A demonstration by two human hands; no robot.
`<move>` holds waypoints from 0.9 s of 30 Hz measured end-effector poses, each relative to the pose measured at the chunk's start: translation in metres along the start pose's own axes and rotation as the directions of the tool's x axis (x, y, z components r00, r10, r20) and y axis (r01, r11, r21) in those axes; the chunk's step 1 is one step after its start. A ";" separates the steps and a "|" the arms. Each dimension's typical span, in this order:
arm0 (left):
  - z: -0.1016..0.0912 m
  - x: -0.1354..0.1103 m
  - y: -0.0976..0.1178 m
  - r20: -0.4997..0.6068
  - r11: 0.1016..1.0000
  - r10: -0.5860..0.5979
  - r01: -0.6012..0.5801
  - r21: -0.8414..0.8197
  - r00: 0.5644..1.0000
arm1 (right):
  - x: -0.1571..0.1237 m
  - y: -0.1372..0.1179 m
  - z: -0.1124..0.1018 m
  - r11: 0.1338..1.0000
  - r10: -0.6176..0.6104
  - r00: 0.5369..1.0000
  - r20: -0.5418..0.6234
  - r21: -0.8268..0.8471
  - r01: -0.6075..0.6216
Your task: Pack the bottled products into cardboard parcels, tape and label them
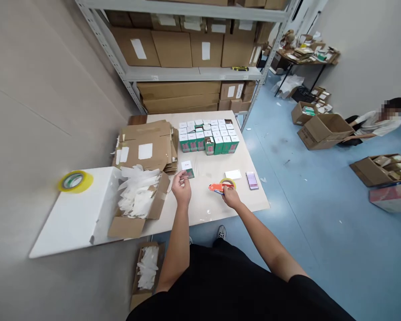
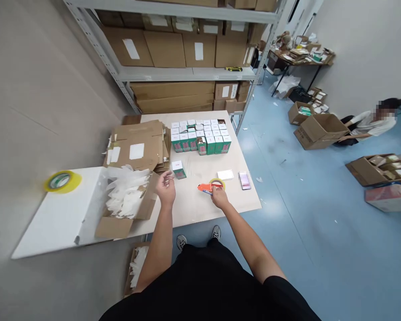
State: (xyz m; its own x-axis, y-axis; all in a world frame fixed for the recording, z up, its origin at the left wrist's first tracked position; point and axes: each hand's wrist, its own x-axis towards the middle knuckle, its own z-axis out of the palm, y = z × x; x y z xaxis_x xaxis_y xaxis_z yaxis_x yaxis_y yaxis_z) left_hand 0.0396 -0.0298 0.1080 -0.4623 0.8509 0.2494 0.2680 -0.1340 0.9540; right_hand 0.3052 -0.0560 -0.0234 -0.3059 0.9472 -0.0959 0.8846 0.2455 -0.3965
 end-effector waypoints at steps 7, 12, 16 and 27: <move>0.068 -0.042 -0.025 0.165 0.971 -0.216 0.230 -0.067 0.962 | -0.035 0.086 0.034 0.932 0.361 0.895 0.261 -0.077 -0.354; 0.087 -0.062 -0.040 0.208 0.963 -0.261 0.270 -0.014 0.943 | -0.054 0.126 0.050 0.868 0.493 0.816 0.302 -0.105 -0.485; 0.096 -0.064 -0.041 0.222 0.960 -0.279 0.280 0.027 0.934 | -0.062 0.139 0.057 0.810 0.583 0.772 0.254 -0.111 -0.575; 0.112 -0.045 0.001 0.352 0.980 -0.201 0.189 0.069 0.914 | -0.049 0.119 0.008 0.750 0.612 0.790 0.033 0.292 -0.593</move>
State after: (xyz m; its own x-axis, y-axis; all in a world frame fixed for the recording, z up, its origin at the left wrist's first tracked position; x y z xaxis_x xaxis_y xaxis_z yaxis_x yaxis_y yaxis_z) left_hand 0.1554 -0.0114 0.0788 -0.1792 0.9836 -0.0223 0.2330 0.0644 0.9703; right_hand 0.4228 -0.0746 -0.0735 0.2880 0.8920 -0.3484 0.7425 -0.4378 -0.5070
